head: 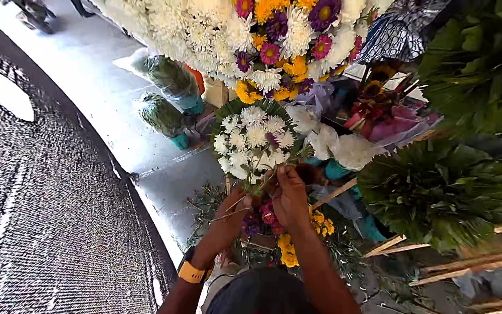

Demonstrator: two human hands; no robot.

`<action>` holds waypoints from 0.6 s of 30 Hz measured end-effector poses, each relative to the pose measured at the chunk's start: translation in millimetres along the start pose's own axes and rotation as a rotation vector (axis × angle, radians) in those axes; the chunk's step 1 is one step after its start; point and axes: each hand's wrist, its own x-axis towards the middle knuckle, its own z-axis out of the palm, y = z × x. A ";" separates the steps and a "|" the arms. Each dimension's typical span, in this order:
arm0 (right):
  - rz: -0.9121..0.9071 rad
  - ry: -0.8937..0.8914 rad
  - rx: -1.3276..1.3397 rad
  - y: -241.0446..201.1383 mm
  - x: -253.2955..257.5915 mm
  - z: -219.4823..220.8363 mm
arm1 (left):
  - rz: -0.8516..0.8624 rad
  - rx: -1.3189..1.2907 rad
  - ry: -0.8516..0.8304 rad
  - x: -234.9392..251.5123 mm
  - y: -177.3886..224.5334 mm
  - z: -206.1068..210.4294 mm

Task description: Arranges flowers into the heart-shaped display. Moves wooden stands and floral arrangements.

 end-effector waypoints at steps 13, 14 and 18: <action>-0.170 -0.066 -0.123 -3.9 23.0 15.1 | 0.246 0.154 0.326 15.4 11.3 9.6; -0.261 -0.032 -0.098 -19.4 35.5 16.4 | 0.244 0.113 0.346 9.4 10.6 2.8; -0.630 0.079 0.017 -99.2 102.1 4.8 | 0.200 0.112 0.398 -4.9 5.3 -31.6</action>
